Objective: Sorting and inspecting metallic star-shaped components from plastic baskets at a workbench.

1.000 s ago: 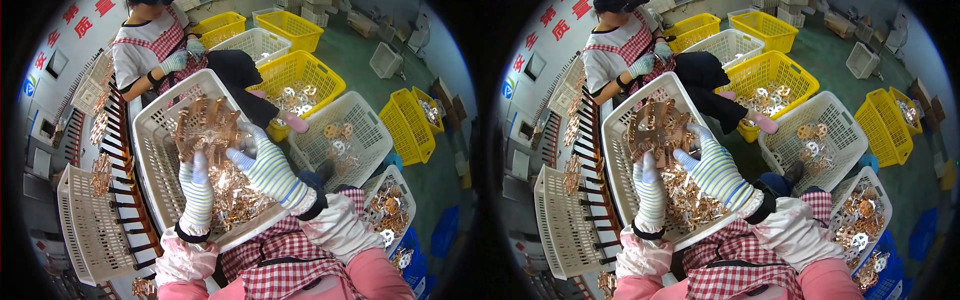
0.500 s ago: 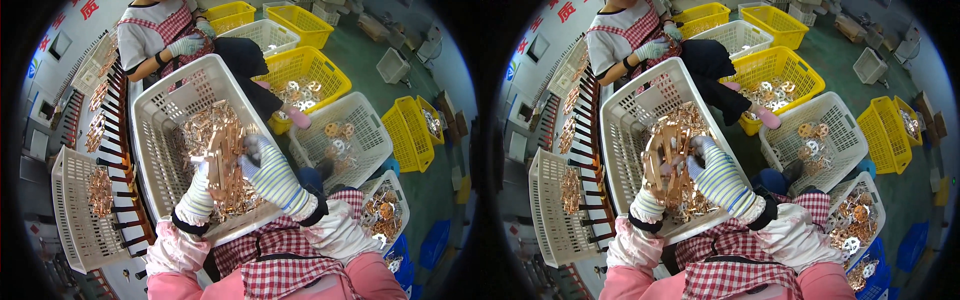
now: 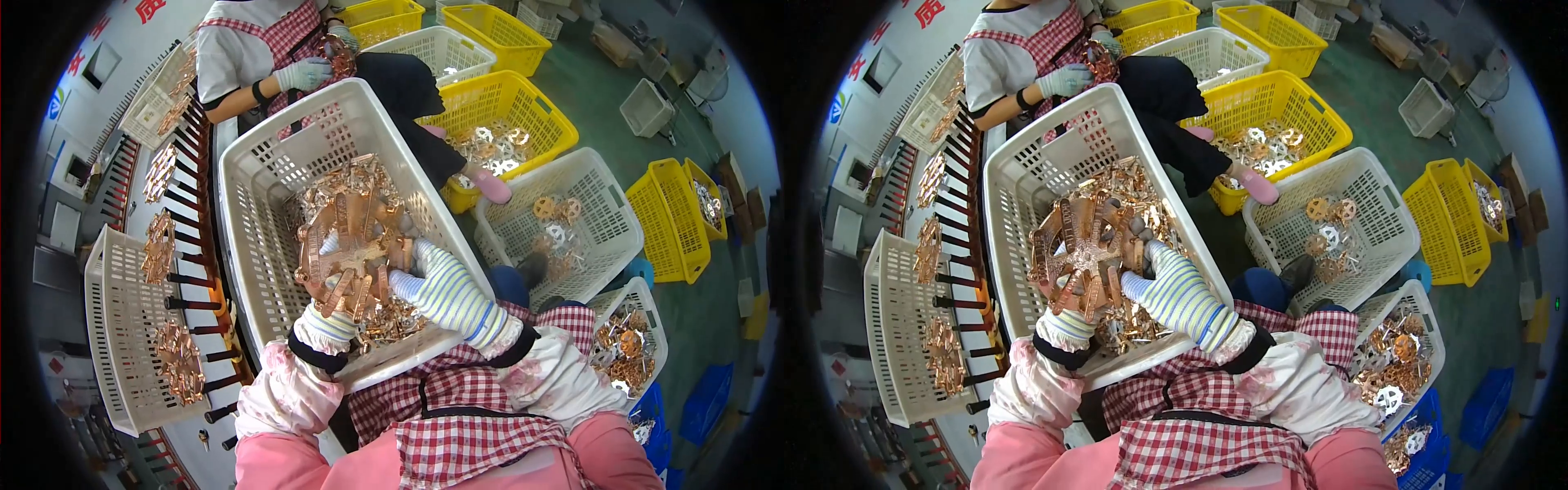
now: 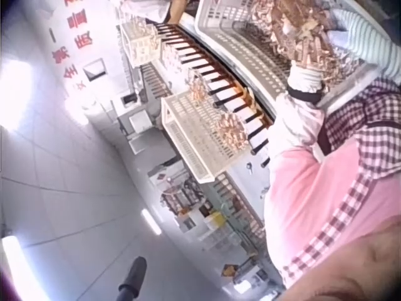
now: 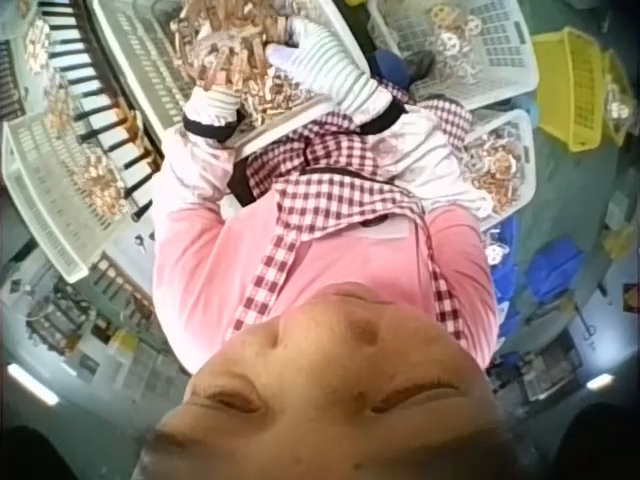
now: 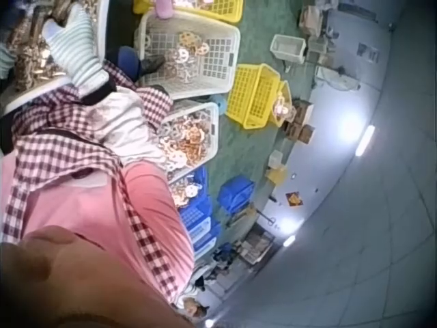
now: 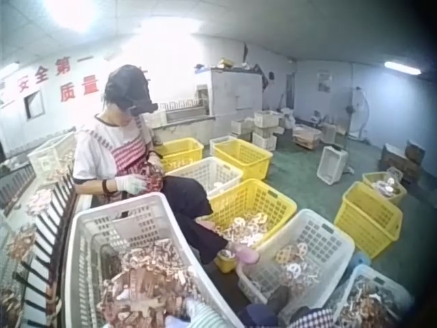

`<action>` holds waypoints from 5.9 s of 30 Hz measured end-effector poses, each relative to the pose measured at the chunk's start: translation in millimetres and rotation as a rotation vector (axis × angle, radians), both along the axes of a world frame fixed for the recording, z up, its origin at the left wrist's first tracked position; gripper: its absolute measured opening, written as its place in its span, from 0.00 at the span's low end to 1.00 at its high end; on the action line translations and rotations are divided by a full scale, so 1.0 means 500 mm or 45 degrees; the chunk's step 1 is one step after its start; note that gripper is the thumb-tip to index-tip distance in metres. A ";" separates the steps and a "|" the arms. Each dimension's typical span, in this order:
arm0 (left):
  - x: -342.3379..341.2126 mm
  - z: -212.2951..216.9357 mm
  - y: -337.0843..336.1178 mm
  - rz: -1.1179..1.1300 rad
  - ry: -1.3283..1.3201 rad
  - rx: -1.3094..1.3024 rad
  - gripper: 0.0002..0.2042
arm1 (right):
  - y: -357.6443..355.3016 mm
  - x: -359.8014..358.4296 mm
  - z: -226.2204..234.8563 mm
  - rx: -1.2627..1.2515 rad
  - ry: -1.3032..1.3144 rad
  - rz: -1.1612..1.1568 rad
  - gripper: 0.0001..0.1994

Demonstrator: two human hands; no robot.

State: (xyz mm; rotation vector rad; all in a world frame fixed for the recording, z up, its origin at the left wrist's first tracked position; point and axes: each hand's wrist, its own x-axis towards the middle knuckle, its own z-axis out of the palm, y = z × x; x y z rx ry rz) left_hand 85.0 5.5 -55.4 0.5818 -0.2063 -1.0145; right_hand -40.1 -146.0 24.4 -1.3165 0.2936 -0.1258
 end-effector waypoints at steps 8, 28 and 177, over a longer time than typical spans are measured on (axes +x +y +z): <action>-0.005 0.140 -0.101 0.196 0.041 0.106 0.33 | 0.002 0.015 0.022 -0.232 0.228 0.167 0.19; 0.065 0.095 -0.106 -0.078 0.140 -0.604 0.28 | -0.013 0.054 0.096 0.312 0.295 0.248 0.20; 0.236 0.349 0.229 1.798 0.224 0.082 0.29 | 0.023 -0.058 0.084 -0.316 0.136 0.576 0.17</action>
